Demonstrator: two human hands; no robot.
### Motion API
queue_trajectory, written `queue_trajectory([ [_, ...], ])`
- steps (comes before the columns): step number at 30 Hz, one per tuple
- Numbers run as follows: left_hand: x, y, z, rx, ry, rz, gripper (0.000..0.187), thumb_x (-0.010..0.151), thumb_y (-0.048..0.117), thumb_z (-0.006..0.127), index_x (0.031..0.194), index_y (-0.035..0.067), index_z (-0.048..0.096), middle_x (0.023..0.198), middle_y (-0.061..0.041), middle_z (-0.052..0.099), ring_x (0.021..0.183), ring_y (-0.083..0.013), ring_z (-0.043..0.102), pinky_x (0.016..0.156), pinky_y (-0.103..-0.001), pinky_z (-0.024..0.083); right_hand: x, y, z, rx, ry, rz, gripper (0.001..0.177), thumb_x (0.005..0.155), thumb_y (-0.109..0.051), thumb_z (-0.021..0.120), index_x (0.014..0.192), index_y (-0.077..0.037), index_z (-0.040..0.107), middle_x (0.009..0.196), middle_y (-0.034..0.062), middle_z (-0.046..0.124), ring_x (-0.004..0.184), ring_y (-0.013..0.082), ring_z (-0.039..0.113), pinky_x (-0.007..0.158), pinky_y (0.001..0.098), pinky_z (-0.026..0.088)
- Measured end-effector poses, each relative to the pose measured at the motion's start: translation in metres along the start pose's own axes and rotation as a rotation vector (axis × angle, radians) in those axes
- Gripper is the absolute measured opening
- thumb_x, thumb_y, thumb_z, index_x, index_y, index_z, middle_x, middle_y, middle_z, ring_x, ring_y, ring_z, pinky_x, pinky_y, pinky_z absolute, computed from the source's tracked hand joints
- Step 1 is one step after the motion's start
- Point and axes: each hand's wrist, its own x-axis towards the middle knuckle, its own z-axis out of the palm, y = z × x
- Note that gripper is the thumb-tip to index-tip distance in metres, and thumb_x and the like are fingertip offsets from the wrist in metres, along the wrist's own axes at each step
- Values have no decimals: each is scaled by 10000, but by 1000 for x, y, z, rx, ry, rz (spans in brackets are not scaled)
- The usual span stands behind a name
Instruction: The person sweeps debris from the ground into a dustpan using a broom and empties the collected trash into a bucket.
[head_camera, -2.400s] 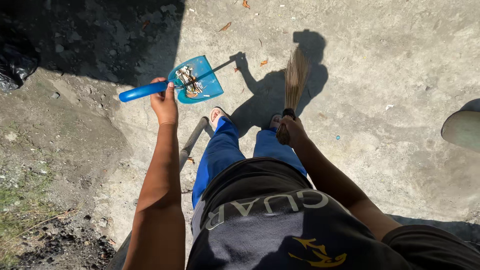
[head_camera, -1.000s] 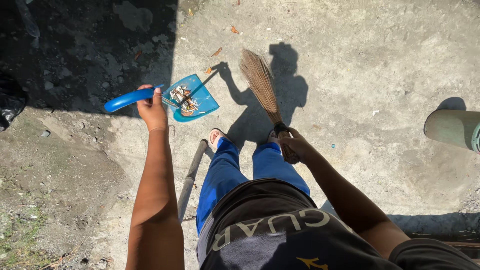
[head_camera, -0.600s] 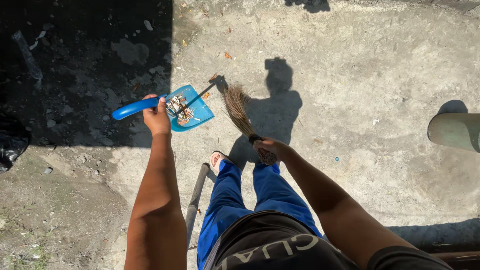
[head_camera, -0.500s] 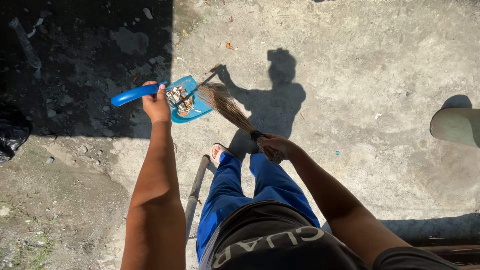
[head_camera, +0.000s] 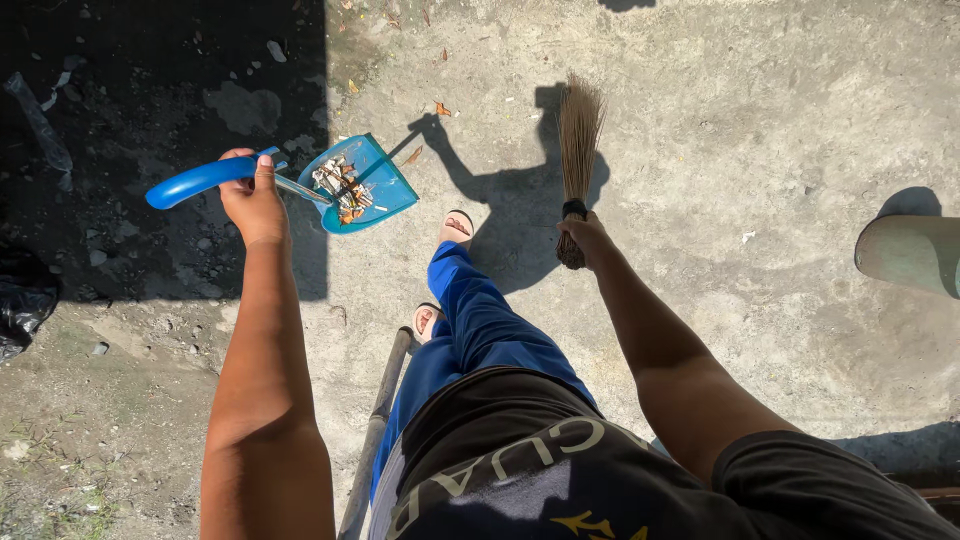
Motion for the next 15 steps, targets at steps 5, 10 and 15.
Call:
queue_trajectory([
  [5, 23, -43, 42, 65, 28, -55, 260, 1003, 50, 761, 1211, 85, 610, 1017, 7, 566, 931, -100, 525, 866, -253, 464, 6, -38, 49, -178, -235, 152, 491, 888, -157, 705, 1296, -25, 465, 840, 126, 610, 647, 244, 661, 476, 384, 547],
  [10, 52, -64, 69, -7, 53, 2, 273, 984, 27, 748, 1202, 95, 600, 1068, 9, 612, 991, -100, 588, 935, -253, 497, -40, -63, 53, -231, -600, 123, 498, 860, -156, 698, 1284, 2, 489, 793, 175, 597, 546, 270, 618, 415, 402, 536],
  [15, 63, -44, 75, 70, 102, -108, 269, 976, 39, 754, 1195, 108, 616, 1042, 3, 622, 978, -104, 596, 912, -262, 510, -82, -111, 13, -407, -471, 24, 772, 807, -191, 706, 1505, -84, 394, 852, 208, 658, 540, 240, 639, 394, 355, 522],
])
